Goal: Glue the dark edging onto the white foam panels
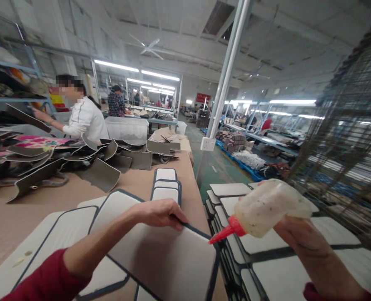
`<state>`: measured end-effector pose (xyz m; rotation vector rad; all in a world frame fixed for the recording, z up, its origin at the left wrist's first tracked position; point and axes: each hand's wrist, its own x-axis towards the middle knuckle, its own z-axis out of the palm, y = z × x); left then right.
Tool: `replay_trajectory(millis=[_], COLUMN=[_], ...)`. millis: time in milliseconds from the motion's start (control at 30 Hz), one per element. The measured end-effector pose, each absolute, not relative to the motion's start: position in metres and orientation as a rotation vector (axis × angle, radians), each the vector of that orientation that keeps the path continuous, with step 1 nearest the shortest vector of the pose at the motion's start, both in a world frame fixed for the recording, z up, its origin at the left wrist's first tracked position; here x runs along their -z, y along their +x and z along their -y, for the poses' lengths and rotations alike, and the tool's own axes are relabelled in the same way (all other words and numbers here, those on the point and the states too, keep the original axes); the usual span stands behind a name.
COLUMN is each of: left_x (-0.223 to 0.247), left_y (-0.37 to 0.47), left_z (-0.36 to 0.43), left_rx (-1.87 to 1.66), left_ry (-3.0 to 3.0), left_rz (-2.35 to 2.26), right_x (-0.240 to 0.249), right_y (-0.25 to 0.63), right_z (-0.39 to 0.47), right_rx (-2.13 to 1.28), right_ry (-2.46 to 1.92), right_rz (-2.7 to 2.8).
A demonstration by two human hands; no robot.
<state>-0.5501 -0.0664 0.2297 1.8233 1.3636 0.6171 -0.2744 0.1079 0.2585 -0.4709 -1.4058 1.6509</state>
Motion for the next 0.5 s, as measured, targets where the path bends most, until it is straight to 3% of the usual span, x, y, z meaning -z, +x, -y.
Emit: replay_trajectory(millis=[500], left_x=[-0.279], left_y=[-0.527], left_z=[0.043], left_rx=[-0.414], left_ry=[1.837], left_rz=[-1.048], right_x=[-0.240], right_y=[-0.249], right_z=[-0.124], right_rx=[-1.706], right_ry=[-0.557], right_rz=[1.365])
